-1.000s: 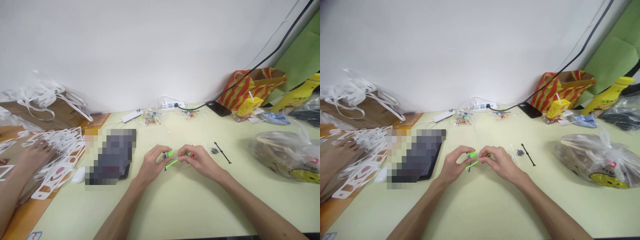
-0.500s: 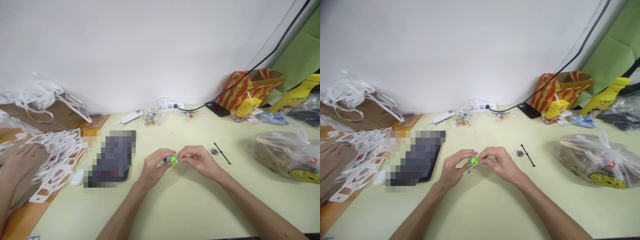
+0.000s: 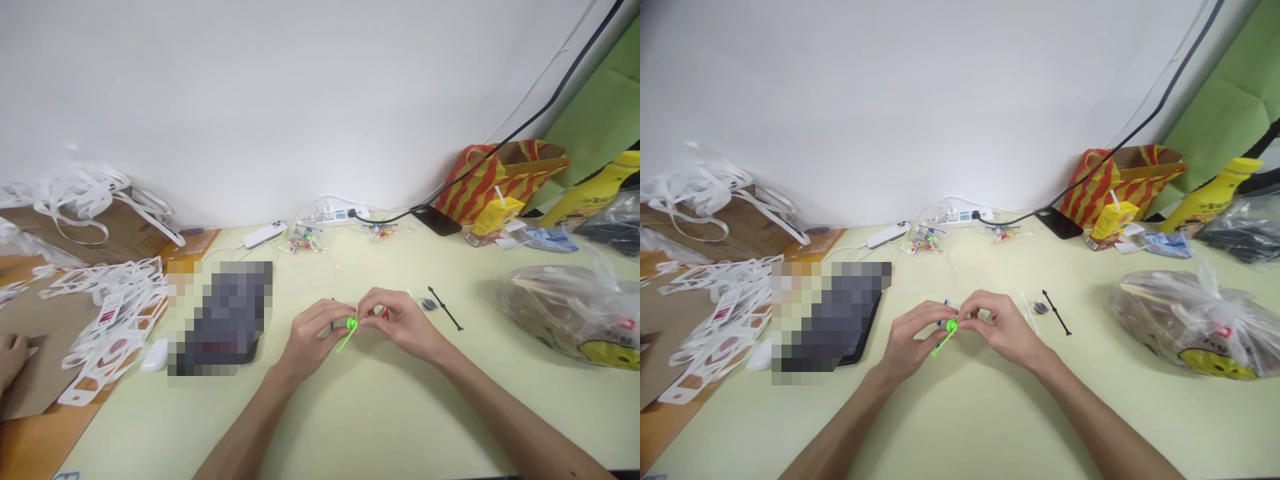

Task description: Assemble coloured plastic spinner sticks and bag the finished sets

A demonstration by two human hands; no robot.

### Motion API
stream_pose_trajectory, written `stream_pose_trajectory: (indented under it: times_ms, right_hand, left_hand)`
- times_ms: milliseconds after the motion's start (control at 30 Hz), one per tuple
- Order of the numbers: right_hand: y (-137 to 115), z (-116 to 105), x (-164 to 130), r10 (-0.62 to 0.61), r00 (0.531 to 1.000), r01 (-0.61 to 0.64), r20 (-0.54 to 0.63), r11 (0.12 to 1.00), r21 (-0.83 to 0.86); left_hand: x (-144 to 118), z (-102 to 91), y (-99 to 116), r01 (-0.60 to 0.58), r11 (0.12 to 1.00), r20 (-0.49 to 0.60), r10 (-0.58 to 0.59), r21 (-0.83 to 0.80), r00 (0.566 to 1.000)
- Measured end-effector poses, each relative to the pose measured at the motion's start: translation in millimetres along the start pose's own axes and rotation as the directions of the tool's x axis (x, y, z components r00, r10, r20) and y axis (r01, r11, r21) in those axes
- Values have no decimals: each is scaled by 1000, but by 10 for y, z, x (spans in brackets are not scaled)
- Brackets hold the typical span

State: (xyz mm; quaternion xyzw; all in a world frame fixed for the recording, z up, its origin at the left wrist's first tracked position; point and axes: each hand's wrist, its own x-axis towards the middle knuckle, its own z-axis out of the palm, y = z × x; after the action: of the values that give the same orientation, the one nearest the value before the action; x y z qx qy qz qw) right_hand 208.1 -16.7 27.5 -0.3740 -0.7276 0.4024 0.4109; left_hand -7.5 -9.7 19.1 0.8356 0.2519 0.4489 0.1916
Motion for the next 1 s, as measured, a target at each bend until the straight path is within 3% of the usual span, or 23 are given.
stream_pose_trajectory:
  times_ms: [200,433,667,900,1000]
  right_hand:
    - [15,0,6,-52,998,51,-22,998,-27]
    - [82,40,-16,-198,979,180,-51,952,-248]
    - [101,78,-15,-271,963,254,5,896,-364]
    - [99,-260,34,-223,970,116,-101,781,-614]
    - [136,-418,8,-113,992,53,-51,756,-653]
  left_hand:
    - [-15,27,0,-29,1000,0,29,5,1000]
    - [-40,37,-13,-48,998,2,48,52,999]
    - [-49,61,-24,-19,995,18,17,94,1000]
    - [-5,69,-78,65,928,40,-86,367,995]
    - [-34,69,-119,102,906,91,-152,411,984]
